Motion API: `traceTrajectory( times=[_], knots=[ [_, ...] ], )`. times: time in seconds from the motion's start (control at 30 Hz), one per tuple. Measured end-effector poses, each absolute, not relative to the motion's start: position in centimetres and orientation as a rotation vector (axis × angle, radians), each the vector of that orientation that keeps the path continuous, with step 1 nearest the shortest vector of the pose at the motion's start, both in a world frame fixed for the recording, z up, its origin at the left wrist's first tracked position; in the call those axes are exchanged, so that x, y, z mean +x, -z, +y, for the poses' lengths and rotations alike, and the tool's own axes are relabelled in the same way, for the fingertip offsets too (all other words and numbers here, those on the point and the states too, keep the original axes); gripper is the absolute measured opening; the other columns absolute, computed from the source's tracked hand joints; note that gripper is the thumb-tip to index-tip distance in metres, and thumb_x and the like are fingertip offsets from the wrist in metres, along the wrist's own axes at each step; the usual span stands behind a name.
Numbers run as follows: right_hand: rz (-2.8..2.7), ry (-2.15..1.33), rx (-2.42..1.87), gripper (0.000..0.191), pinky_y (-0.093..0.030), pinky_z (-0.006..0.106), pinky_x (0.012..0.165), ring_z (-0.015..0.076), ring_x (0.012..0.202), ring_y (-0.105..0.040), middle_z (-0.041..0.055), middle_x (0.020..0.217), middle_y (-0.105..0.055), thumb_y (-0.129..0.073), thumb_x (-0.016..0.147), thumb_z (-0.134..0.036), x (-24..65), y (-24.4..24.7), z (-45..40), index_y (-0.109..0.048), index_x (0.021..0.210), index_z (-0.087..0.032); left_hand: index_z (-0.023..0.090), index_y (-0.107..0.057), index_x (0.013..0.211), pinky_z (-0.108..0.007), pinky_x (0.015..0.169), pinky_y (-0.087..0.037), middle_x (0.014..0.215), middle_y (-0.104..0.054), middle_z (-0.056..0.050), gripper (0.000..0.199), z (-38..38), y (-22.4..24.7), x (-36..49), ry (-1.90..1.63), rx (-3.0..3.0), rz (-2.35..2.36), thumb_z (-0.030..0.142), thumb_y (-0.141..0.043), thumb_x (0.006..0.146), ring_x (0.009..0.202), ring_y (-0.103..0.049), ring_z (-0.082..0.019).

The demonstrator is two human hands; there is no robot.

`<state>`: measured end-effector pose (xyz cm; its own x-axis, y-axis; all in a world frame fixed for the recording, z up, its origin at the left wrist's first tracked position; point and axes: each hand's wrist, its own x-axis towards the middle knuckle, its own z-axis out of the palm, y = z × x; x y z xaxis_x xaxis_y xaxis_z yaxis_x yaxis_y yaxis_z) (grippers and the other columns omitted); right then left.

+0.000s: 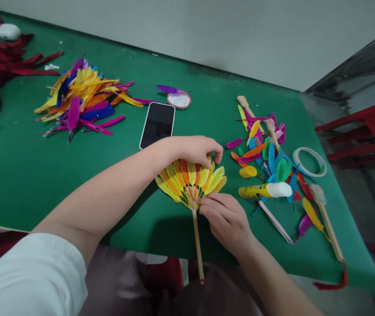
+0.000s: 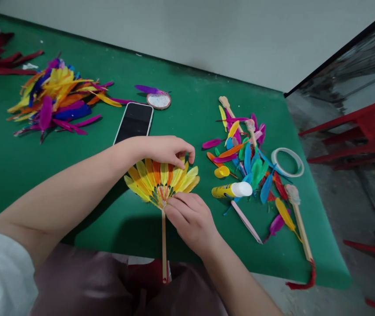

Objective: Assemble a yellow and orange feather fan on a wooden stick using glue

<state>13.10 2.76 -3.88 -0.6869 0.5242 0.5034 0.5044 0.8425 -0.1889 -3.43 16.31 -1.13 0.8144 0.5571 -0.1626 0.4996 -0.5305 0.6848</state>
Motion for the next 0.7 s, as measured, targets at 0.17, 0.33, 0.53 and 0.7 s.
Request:
traceTrajectory(
  times=[0.17,0.33,0.53,0.7],
  knots=[
    [-2.445,-0.038,-0.737,0.016,-0.046,0.028,0.075,0.0153,0.086,-0.061,0.0023,0.083,-0.071,-0.047,0.085,-0.008,13.19,3.99,2.73,-0.058,0.080,-0.019,0.017,-0.060,0.098,-0.022,0.058,-0.036,0.079,-0.058,0.000,0.026,16.37,1.25,-3.42,-0.099,2.229,0.773,0.021,-0.058,0.073,0.061,-0.051,-0.010],
    [-2.432,-0.021,-0.735,0.016,-0.046,0.027,0.075,0.0149,0.084,-0.061,0.0017,0.081,-0.071,-0.048,0.084,-0.007,13.14,4.10,2.82,-0.058,0.079,-0.019,0.017,-0.060,0.098,-0.021,0.057,-0.036,0.078,-0.057,0.000,0.026,16.37,1.25,-3.43,-0.098,2.231,0.772,0.021,-0.059,0.072,0.061,-0.050,-0.009],
    [-2.447,-0.020,-0.739,0.018,-0.046,0.028,0.074,0.0150,0.084,-0.061,0.0020,0.081,-0.071,-0.046,0.084,-0.008,13.01,3.92,2.81,-0.058,0.079,-0.019,0.017,-0.060,0.098,-0.021,0.056,-0.035,0.077,-0.057,0.001,0.026,16.39,1.25,-3.36,-0.098,2.247,0.774,0.021,-0.059,0.073,0.061,-0.049,-0.009],
    [-2.449,-0.024,-0.733,0.017,-0.046,0.028,0.074,0.0151,0.084,-0.062,0.0019,0.080,-0.071,-0.047,0.084,-0.008,13.04,3.84,2.71,-0.058,0.080,-0.020,0.016,-0.060,0.099,-0.022,0.059,-0.036,0.079,-0.058,0.000,0.027,16.42,1.20,-3.35,-0.091,2.255,0.778,0.020,-0.059,0.072,0.062,-0.050,-0.010]
  ],
)
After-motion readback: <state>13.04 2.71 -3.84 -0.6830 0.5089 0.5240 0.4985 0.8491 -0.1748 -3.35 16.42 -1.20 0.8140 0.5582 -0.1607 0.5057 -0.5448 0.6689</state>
